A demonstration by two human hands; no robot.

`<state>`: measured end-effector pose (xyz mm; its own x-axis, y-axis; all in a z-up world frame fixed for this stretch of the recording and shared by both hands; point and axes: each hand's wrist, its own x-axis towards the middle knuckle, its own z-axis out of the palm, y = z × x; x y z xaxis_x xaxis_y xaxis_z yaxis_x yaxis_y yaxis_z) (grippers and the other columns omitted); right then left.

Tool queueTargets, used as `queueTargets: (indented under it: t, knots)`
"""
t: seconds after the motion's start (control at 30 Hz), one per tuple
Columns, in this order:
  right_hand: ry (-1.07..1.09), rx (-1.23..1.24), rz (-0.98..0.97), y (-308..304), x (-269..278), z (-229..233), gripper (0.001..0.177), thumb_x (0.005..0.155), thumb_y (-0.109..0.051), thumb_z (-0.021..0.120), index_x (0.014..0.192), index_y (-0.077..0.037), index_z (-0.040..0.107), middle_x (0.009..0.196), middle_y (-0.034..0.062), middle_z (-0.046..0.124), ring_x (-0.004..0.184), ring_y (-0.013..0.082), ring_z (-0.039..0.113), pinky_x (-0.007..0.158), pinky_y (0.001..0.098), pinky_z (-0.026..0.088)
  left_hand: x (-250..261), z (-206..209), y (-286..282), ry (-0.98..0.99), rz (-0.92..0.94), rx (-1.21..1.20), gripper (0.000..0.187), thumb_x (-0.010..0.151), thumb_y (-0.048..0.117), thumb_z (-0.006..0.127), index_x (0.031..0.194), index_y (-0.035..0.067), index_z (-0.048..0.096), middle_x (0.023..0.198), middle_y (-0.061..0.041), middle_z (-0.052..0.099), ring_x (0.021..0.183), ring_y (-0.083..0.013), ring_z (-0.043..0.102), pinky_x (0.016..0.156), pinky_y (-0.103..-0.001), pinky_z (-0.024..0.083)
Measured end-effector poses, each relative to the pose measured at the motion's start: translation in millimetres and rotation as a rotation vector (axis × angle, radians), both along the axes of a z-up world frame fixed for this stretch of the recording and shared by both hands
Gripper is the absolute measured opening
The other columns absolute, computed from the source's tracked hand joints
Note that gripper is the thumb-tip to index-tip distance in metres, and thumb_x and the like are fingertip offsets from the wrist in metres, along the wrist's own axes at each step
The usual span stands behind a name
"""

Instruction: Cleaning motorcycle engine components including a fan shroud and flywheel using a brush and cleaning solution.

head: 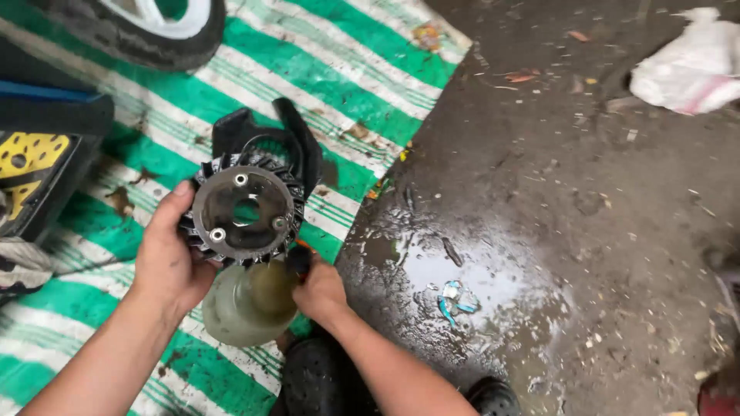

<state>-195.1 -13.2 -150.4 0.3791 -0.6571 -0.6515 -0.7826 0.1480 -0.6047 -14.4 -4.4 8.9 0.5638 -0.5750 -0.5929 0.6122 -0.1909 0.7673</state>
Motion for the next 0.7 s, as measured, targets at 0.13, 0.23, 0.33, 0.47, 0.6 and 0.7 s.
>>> queueTargets:
  t: [0.13, 0.23, 0.33, 0.47, 0.6, 0.7]
  knots:
    - [0.019, -0.085, -0.194, -5, -41, -63, 0.037, 0.082, -0.016, 0.068, 0.11, 0.002, 0.083, 0.103, 0.0276, 0.083, 0.11, 0.0499, 0.079, 0.09, 0.0612, 0.066, -23, 23, -16, 0.026, -0.12, -0.17, 0.053, 0.086, 0.056, 0.082, 0.118, 0.013, 0.08, 0.11, -0.009, 0.083, 0.096, -0.0265, 0.083, 0.085, -0.049, 0.07]
    - [0.024, -0.179, -0.275, -3, -105, -25, 0.043, 0.082, -0.015, 0.066, 0.121, -0.002, 0.078, 0.111, 0.0256, 0.083, 0.116, 0.0469, 0.078, 0.1, 0.06, 0.065, -78, 64, -2, 0.038, -0.249, -0.103, 0.056, 0.088, 0.06, 0.079, 0.12, 0.014, 0.079, 0.107, -0.009, 0.081, 0.091, -0.0274, 0.081, 0.078, -0.045, 0.068]
    - [0.035, -0.203, -0.41, -11, -182, -15, 0.043, 0.081, -0.014, 0.06, 0.115, 0.0, 0.081, 0.109, 0.0277, 0.082, 0.119, 0.0495, 0.076, 0.101, 0.0622, 0.06, -107, 22, -17, 0.035, -0.373, -0.139, 0.049, 0.091, 0.05, 0.084, 0.12, 0.011, 0.081, 0.107, -0.011, 0.082, 0.093, -0.0277, 0.082, 0.08, -0.047, 0.069]
    - [0.12, -0.197, -0.503, 7, -255, 66, 0.042, 0.081, -0.016, 0.061, 0.116, -0.003, 0.082, 0.106, 0.0248, 0.083, 0.117, 0.0459, 0.078, 0.099, 0.0578, 0.061, -166, -29, -19, -0.039, -0.609, -0.088, 0.054, 0.09, 0.045, 0.089, 0.129, 0.008, 0.078, 0.109, -0.02, 0.081, 0.097, -0.0342, 0.081, 0.08, -0.056, 0.068]
    - [0.165, -0.136, -0.646, 1, -320, 40, 0.035, 0.084, -0.018, 0.06, 0.109, -0.008, 0.082, 0.088, 0.0196, 0.084, 0.085, 0.0377, 0.084, 0.081, 0.0498, 0.068, -220, -28, -41, -0.156, -0.77, 0.021, 0.07, 0.086, 0.05, 0.09, 0.141, 0.011, 0.075, 0.121, -0.024, 0.079, 0.105, -0.0409, 0.08, 0.073, -0.06, 0.066]
    - [0.083, -0.05, -0.724, 4, -374, -6, 0.026, 0.088, -0.017, 0.074, 0.106, 0.001, 0.077, 0.082, 0.0252, 0.079, 0.07, 0.0352, 0.083, 0.063, 0.0437, 0.071, -260, -66, -51, -0.246, -0.886, 0.145, 0.082, 0.085, 0.065, 0.088, 0.148, 0.015, 0.073, 0.132, -0.024, 0.078, 0.115, -0.0443, 0.078, 0.071, -0.064, 0.066]
